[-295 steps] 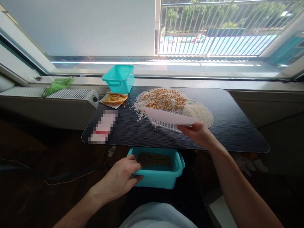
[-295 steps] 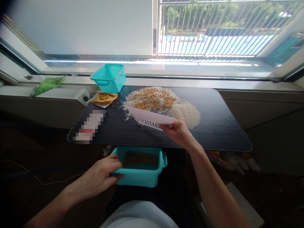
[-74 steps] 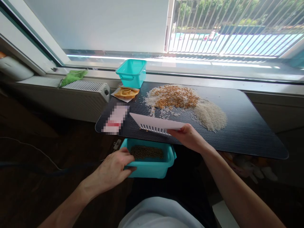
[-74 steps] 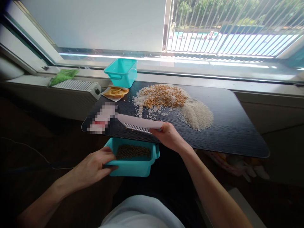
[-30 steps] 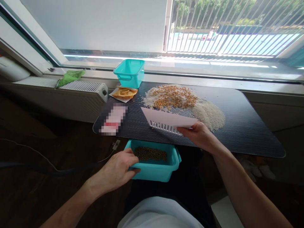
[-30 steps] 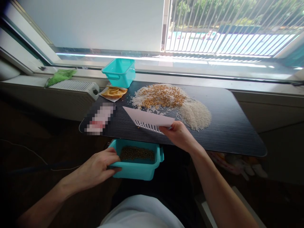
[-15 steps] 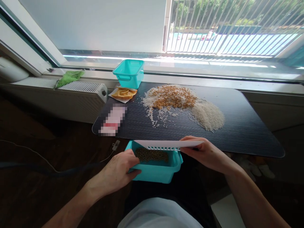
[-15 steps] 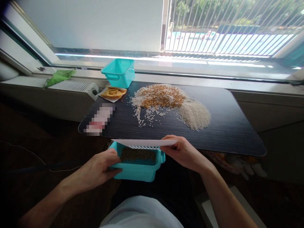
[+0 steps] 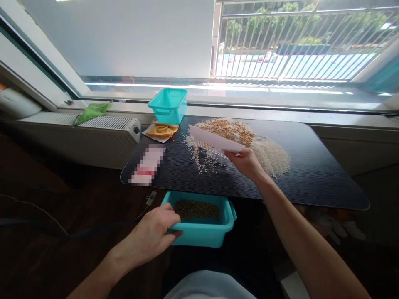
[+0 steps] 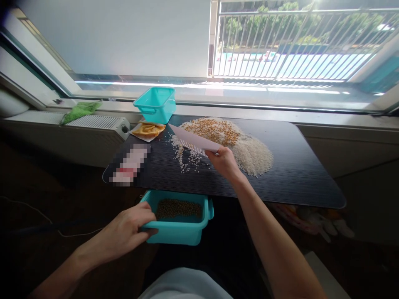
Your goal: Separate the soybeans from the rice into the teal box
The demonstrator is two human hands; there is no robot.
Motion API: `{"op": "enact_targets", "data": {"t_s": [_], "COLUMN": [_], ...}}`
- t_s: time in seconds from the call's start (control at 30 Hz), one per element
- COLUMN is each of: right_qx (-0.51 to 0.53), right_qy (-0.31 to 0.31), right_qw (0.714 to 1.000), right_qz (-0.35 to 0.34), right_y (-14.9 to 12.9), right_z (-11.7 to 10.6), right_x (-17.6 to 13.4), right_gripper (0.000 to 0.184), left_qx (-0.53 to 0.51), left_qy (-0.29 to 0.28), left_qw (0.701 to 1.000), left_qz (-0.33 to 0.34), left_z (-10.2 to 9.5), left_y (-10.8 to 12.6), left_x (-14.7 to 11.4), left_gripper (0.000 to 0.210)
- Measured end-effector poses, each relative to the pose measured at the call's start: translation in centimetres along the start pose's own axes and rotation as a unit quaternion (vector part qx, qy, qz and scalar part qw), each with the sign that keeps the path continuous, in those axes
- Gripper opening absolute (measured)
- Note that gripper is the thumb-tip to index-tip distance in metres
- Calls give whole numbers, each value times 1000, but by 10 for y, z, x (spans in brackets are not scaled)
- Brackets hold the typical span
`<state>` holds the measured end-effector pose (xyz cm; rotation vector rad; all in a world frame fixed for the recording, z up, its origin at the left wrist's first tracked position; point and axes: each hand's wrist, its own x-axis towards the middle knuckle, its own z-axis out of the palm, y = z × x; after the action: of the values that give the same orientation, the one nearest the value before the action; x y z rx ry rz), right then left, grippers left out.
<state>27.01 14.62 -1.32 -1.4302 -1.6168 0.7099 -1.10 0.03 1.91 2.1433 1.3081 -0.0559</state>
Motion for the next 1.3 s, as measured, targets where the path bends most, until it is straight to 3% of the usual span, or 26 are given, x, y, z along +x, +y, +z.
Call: {"op": "enact_targets", "data": {"t_s": [0.27, 0.73, 1.0, 1.3], "right_qx": [35, 49, 46, -27], "right_qy": [-45, -147, -159, -103], "right_qw": [998, 988, 986, 993], "right_qz": [16, 18, 12, 43], "right_y": [14, -2, -18, -11], "right_z": [17, -3, -9, -51], "right_x": [22, 0, -12, -43], "right_gripper": [36, 35, 33, 31], "left_qx": [-16, -10, -3, 6], "left_qy": [-8, -8, 1, -17], "left_qw": [1000, 1000, 1000, 1000], "left_qz": [2, -3, 1, 16], "left_z": [0, -1, -1, 0], "left_y": [-3, -5, -4, 1], "left_x": [1, 4, 5, 10], "left_gripper": [16, 16, 18, 18]}}
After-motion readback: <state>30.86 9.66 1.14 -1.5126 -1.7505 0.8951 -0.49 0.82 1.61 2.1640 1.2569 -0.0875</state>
